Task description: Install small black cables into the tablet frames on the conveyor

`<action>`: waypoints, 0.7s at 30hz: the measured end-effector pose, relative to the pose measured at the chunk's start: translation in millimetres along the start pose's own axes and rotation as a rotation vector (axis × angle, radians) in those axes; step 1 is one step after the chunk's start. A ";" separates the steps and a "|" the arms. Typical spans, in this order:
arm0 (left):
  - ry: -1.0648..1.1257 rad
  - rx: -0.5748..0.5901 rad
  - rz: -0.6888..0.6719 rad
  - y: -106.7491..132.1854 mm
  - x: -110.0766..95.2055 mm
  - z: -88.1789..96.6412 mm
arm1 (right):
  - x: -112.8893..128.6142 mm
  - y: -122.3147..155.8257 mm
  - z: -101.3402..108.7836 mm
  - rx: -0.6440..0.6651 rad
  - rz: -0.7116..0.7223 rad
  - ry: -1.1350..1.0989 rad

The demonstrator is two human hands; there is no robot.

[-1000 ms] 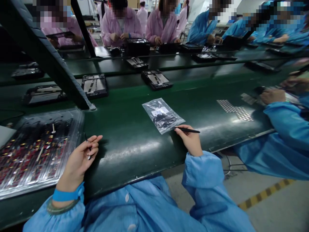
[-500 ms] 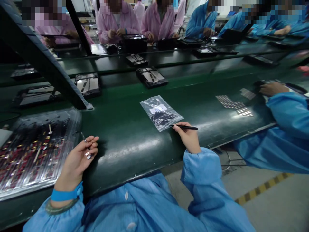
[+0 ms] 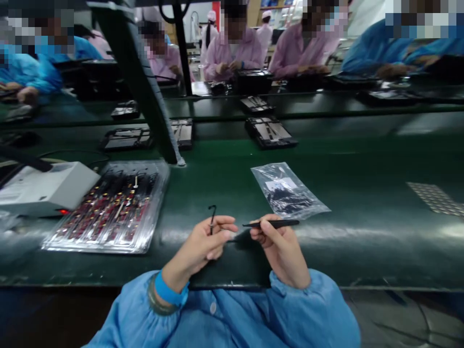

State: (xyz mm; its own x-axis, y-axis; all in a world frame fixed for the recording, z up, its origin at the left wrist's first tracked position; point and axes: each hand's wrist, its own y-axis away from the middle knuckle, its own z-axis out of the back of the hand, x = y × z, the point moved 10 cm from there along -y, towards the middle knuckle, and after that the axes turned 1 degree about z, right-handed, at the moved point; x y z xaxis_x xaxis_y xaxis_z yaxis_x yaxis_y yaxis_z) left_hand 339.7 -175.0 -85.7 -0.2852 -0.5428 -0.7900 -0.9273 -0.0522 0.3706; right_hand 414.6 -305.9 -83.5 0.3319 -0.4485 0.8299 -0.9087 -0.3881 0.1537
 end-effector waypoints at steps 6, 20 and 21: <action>-0.128 -0.138 -0.139 17.3 -9.8 7.7 | -23.5 3.2 -45.5 0.110 -0.163 -0.083; -0.049 -0.260 -0.180 36.3 -9.7 21.8 | -76.2 10.9 -61.3 0.037 -0.490 -0.429; -0.071 -0.272 -0.194 36.7 -11.0 22.6 | -76.8 11.4 -61.4 0.036 -0.495 -0.435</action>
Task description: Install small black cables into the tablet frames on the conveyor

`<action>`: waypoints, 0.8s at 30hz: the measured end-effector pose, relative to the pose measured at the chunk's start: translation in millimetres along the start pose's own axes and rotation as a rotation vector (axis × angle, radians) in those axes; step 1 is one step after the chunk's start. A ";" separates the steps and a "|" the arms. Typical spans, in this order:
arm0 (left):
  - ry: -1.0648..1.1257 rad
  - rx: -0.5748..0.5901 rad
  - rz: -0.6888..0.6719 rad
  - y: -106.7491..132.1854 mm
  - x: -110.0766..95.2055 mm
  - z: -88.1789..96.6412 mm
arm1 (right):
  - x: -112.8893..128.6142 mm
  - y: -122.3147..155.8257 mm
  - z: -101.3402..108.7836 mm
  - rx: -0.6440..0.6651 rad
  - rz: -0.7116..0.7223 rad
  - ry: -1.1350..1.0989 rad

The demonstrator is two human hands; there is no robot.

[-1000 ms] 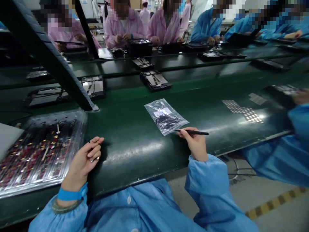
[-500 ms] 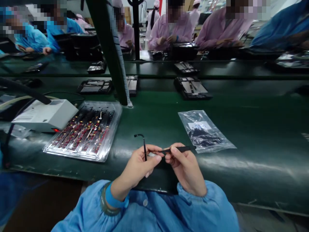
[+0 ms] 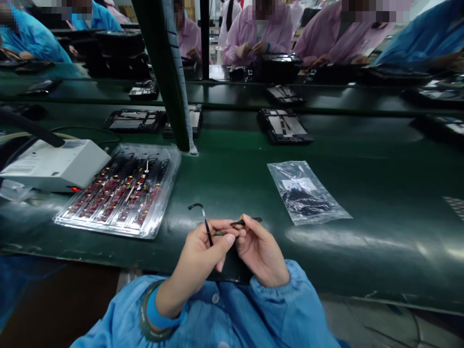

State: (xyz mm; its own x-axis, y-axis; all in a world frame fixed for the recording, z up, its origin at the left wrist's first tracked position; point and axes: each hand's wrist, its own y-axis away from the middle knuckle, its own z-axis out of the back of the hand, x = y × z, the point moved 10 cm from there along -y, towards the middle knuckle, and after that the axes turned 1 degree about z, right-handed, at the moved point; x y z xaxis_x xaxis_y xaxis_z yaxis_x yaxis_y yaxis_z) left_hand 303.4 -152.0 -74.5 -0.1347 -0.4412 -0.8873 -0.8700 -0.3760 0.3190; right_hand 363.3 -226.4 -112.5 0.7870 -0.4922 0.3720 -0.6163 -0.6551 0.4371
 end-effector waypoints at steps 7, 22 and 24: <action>-0.148 -0.042 -0.061 1.9 -3.0 2.8 | -10.6 1.0 2.3 0.012 -0.064 -0.047; -0.076 0.015 -0.013 -2.0 2.8 -9.5 | 11.1 6.6 16.2 -0.032 -0.029 -0.093; -0.022 0.050 0.026 -12.1 0.7 -19.1 | 38.0 9.8 29.4 -0.073 0.048 -0.097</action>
State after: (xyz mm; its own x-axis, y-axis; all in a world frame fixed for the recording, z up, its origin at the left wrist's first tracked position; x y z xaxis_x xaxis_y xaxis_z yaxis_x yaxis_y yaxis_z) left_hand 322.8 -163.4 -72.6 -0.1673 -0.4324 -0.8861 -0.8888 -0.3229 0.3253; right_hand 388.0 -268.4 -118.1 0.7535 -0.5775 0.3141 -0.6508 -0.5877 0.4806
